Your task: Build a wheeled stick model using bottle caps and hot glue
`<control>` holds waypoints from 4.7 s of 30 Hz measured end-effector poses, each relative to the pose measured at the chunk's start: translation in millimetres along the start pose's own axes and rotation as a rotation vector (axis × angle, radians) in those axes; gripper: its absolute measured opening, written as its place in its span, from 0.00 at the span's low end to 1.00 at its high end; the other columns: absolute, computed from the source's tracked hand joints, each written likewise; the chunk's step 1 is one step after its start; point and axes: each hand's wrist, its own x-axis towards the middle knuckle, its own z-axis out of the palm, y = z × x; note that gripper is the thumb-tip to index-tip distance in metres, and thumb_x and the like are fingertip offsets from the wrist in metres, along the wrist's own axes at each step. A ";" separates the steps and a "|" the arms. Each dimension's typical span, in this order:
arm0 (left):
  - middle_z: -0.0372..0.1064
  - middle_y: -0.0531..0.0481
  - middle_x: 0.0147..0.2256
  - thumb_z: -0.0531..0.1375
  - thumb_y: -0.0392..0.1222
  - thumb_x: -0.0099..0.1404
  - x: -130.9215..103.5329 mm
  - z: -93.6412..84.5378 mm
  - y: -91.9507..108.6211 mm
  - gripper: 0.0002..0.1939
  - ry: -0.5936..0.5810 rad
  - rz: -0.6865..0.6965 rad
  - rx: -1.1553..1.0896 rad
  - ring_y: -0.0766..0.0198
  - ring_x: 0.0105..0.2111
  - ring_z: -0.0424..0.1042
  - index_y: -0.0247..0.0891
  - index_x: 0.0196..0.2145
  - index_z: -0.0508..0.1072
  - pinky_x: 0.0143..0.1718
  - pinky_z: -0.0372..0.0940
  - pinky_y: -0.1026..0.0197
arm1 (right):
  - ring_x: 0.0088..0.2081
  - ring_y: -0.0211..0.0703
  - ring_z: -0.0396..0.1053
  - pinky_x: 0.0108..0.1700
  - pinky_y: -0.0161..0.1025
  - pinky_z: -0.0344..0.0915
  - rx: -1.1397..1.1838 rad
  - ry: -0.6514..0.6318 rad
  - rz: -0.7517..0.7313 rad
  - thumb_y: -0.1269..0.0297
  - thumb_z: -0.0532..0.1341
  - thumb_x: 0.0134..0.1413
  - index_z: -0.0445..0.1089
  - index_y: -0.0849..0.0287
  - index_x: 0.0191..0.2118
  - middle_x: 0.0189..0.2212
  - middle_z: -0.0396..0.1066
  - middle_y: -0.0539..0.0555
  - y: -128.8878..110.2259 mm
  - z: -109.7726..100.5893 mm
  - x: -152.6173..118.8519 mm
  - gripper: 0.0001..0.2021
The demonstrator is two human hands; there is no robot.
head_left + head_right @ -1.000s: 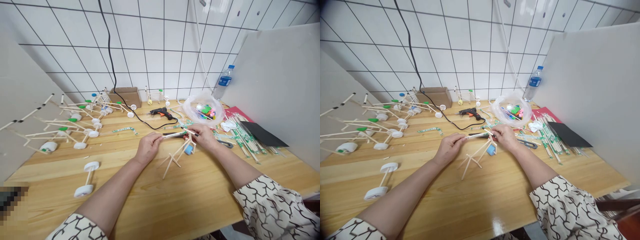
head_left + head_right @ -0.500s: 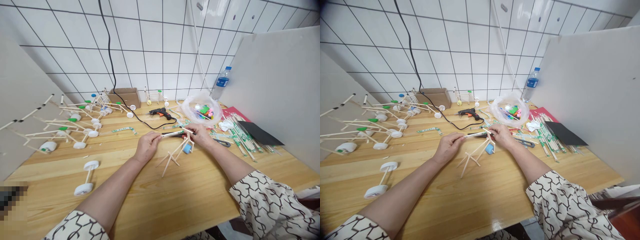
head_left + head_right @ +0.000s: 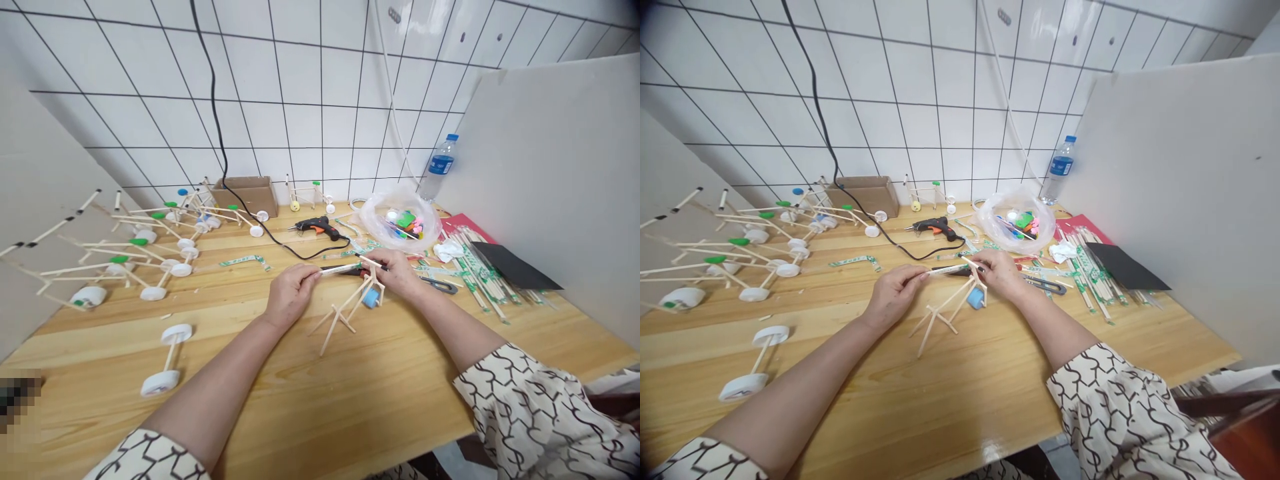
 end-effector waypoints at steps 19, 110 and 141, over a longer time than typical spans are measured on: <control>0.74 0.46 0.32 0.52 0.40 0.62 2.0 -5.7 2.6 0.12 0.018 0.002 -0.063 0.61 0.34 0.71 0.34 0.33 0.75 0.38 0.65 0.61 | 0.27 0.42 0.69 0.29 0.37 0.63 0.129 0.120 0.165 0.62 0.59 0.47 0.70 0.60 0.27 0.23 0.71 0.51 -6.3 -17.8 -1.6 0.07; 0.70 0.48 0.32 0.49 0.43 0.63 3.5 -3.4 4.9 0.12 -0.145 -0.185 -0.077 0.59 0.35 0.68 0.38 0.31 0.71 0.37 0.63 0.59 | 0.41 0.43 0.68 0.42 0.43 0.66 -0.731 -0.198 0.407 0.63 0.54 0.58 0.67 0.61 0.45 0.43 0.68 0.56 47.4 -87.6 87.0 0.12; 0.70 0.48 0.30 0.50 0.44 0.64 3.6 -6.6 4.0 0.12 -0.186 -0.174 -0.080 0.61 0.33 0.69 0.39 0.30 0.71 0.34 0.65 0.63 | 0.44 0.45 0.66 0.44 0.46 0.66 -0.597 -0.546 0.456 0.60 0.55 0.58 0.64 0.60 0.48 0.47 0.65 0.55 76.8 -80.7 118.9 0.15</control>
